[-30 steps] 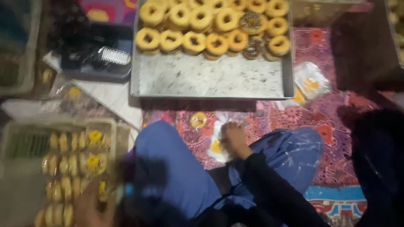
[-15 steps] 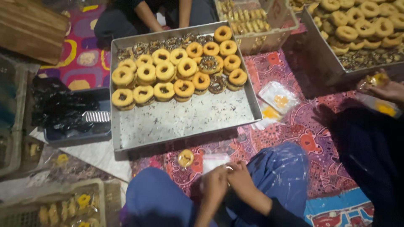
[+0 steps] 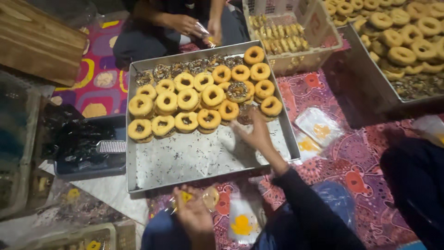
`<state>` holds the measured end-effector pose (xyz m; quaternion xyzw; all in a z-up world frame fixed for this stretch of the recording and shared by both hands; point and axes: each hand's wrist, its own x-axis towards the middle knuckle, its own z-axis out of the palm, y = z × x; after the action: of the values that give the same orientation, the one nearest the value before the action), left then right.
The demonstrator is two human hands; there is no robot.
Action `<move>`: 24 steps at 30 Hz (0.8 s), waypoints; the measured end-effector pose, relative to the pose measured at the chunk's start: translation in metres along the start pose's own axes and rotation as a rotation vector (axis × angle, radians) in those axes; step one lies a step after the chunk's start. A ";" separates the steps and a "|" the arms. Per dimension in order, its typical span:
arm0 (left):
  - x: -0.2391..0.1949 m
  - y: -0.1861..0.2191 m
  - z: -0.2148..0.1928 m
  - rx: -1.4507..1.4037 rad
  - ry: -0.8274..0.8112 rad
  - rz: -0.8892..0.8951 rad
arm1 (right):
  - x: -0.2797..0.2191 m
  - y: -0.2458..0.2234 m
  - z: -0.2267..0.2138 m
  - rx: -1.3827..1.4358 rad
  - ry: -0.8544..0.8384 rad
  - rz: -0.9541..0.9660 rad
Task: The person sits on a patterned floor mat and repeatedly picks donuts from a metal tray, places them into small clear plastic bags, and sets the filled bags into a plastic crate. The person handles both plain and chocolate-topped donuts.
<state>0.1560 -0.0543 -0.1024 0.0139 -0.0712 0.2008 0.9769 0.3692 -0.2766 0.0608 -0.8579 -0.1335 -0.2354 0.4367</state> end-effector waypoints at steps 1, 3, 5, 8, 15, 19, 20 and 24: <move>-0.007 0.012 -0.012 0.610 -0.051 0.056 | 0.024 0.020 0.015 -0.173 -0.077 0.226; -0.018 0.030 -0.024 0.640 0.173 0.007 | 0.051 0.052 0.039 -0.331 0.110 0.047; -0.023 0.033 -0.017 0.537 0.335 -0.050 | 0.066 0.063 0.051 -0.397 0.048 0.090; -0.008 0.024 0.011 0.526 0.417 -0.104 | 0.068 0.051 0.050 -0.298 0.058 0.036; 0.032 -0.022 0.089 -0.133 0.654 -0.056 | -0.076 -0.076 -0.068 0.533 -0.156 0.310; 0.019 -0.056 0.123 -0.210 0.728 -0.052 | -0.183 -0.119 -0.116 0.506 -0.100 0.248; 0.008 -0.064 0.133 -0.221 0.753 -0.048 | -0.198 -0.126 -0.121 0.417 -0.118 0.271; -0.037 -0.097 0.171 -0.018 0.347 -0.073 | -0.194 -0.141 -0.119 0.022 -0.140 0.110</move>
<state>0.1377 -0.1672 0.0618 -0.0271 0.0973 0.1637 0.9813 0.1078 -0.2952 0.1170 -0.8735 -0.1188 -0.1489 0.4480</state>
